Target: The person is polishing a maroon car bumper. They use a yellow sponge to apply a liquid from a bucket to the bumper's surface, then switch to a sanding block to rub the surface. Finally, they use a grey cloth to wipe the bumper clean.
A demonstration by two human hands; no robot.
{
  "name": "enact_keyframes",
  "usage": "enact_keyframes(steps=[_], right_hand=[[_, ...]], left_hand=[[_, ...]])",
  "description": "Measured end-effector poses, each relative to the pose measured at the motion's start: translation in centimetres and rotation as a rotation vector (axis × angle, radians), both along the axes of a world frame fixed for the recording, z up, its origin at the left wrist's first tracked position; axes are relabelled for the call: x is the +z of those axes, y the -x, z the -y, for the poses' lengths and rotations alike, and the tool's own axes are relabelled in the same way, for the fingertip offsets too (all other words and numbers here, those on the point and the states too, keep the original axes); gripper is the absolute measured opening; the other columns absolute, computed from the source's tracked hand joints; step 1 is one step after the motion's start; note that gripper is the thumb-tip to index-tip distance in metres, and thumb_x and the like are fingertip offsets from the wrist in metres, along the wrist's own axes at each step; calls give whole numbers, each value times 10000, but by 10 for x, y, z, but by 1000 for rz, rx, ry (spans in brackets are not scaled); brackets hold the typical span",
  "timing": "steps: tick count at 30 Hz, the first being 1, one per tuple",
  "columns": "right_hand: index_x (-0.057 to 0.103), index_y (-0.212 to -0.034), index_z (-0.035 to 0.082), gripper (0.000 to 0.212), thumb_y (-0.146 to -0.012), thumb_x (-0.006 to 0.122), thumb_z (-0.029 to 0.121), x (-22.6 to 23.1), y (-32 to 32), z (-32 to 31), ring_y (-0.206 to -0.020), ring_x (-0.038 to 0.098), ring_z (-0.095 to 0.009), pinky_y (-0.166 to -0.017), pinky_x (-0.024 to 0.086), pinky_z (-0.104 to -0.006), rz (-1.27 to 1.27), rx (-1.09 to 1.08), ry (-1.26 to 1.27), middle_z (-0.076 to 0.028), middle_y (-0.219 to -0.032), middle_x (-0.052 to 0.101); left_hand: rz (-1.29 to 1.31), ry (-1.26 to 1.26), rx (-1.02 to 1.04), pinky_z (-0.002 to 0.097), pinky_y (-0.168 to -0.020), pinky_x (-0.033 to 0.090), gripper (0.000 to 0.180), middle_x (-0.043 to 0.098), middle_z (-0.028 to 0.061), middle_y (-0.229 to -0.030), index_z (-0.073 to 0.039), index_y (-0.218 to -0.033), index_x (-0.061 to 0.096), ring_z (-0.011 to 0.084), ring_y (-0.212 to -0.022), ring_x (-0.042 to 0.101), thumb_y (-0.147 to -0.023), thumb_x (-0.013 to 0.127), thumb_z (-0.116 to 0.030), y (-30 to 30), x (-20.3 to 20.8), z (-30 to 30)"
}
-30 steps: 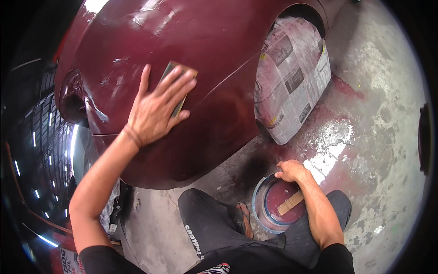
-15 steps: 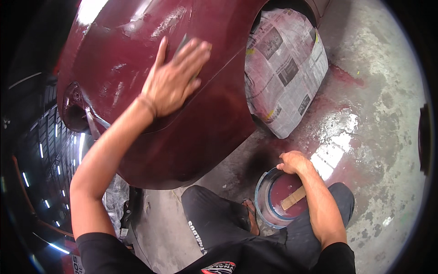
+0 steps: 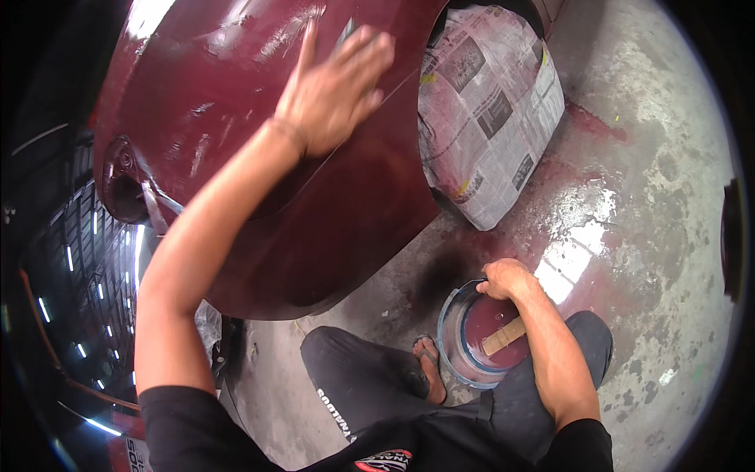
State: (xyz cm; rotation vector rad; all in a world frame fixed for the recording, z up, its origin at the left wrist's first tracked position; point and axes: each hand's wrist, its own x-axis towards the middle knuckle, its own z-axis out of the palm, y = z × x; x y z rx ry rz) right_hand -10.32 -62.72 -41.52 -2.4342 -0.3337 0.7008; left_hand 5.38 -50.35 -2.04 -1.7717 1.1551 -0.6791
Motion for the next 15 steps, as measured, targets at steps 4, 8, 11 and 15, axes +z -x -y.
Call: enact_keyframes(steps=[4, 8, 11, 15], right_hand=[[780, -1178, 9, 503, -1003, 685, 471, -2, -3, 0, -1173, 718, -376, -1007, 573, -478, -14, 20, 35, -208, -1205, 763], [778, -1183, 9, 505, -1004, 680, 470, 3, 4, -10, -1176, 716, -377, -1007, 573, -476, 17, 22, -14, -207, -1203, 763], [779, -1183, 10, 506, -1007, 674, 472, 2, 3, -6, -1184, 712, -378, -1013, 569, -475, 28, 16, -54, -208, -1211, 761], [778, -1186, 6, 515, -1008, 668, 476, -3, -3, 6, -1191, 709, -378, -1021, 564, -478, -41, 16, -5, -211, -1222, 758]], left_hand=[[-149, -87, 54, 669, -1290, -30, 570, 324, -35, -1743, -199, -1655, 382, 175, -1630, 225, -1123, 401, -402, 27, 0, -32], [113, -23, 17, 694, -1279, -21, 550, 344, -28, -1732, -193, -1636, 412, 171, -1628, 230, -1118, 411, -377, -25, 27, 42], [115, 50, 22, 717, -1270, 27, 586, 360, 30, -1721, -121, -1620, 423, 233, -1623, 243, -1107, 390, -403, -37, 38, 68], [-49, -25, 20, 710, -1274, -25, 586, 342, -23, -1734, -157, -1641, 401, 195, -1633, 222, -1094, 468, -357, 6, 0, 6]])
